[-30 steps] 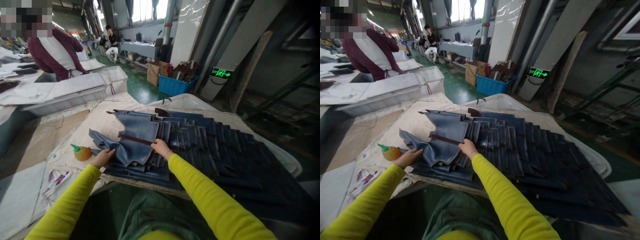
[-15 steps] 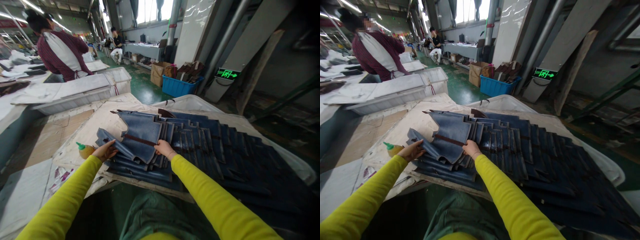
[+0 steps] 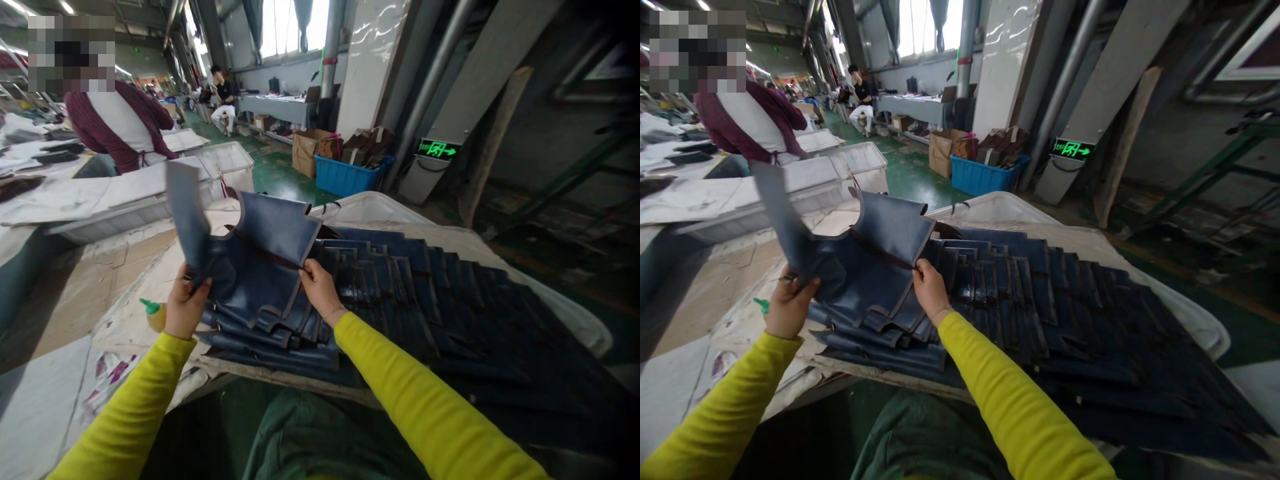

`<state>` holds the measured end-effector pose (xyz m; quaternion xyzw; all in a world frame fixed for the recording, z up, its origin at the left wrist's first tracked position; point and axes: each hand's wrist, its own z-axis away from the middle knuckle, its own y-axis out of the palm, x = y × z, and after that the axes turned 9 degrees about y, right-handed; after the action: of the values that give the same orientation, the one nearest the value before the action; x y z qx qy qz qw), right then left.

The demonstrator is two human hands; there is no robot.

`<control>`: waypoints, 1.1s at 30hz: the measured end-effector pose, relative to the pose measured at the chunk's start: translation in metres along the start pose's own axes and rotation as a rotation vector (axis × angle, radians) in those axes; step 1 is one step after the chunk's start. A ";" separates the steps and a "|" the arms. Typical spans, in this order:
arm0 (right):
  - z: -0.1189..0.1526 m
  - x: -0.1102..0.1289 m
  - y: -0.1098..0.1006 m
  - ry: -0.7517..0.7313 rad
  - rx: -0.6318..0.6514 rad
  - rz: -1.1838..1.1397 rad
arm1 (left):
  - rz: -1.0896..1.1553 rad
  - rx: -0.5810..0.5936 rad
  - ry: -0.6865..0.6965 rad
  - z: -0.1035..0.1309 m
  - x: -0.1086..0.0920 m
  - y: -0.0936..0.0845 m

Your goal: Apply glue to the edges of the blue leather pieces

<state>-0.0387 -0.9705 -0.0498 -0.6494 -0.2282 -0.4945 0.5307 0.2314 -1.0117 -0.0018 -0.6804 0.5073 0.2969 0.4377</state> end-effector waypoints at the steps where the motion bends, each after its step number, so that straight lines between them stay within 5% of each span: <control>1: -0.003 -0.002 0.001 0.048 0.009 0.009 | 0.066 0.002 -0.091 0.001 0.007 0.002; 5: -0.017 -0.026 0.009 0.261 0.108 0.099 | 0.183 0.182 -0.595 0.018 0.043 0.013; 9: -0.020 -0.047 0.013 0.312 0.172 0.211 | 0.086 0.306 -0.726 0.031 0.066 0.009; 12: -0.017 -0.048 0.012 0.286 0.185 0.294 | -0.124 0.356 -0.545 0.029 0.067 -0.005; 17: -0.012 -0.041 0.002 0.242 0.199 0.409 | -0.720 0.387 0.121 0.031 0.051 -0.021; 21: -0.004 -0.039 -0.006 0.192 0.226 0.476 | -0.744 0.728 0.582 0.039 0.043 -0.016; 24: 0.009 -0.037 -0.012 0.121 0.238 0.526 | -0.695 0.954 0.672 0.037 0.044 -0.006; 33: 0.042 -0.028 -0.006 -0.099 0.282 0.759 | -0.658 1.162 0.661 0.022 0.046 0.017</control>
<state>-0.0387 -0.9236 -0.0695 -0.6312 -0.0632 -0.1955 0.7479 0.2302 -1.0134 -0.0555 -0.5101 0.4577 -0.3858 0.6177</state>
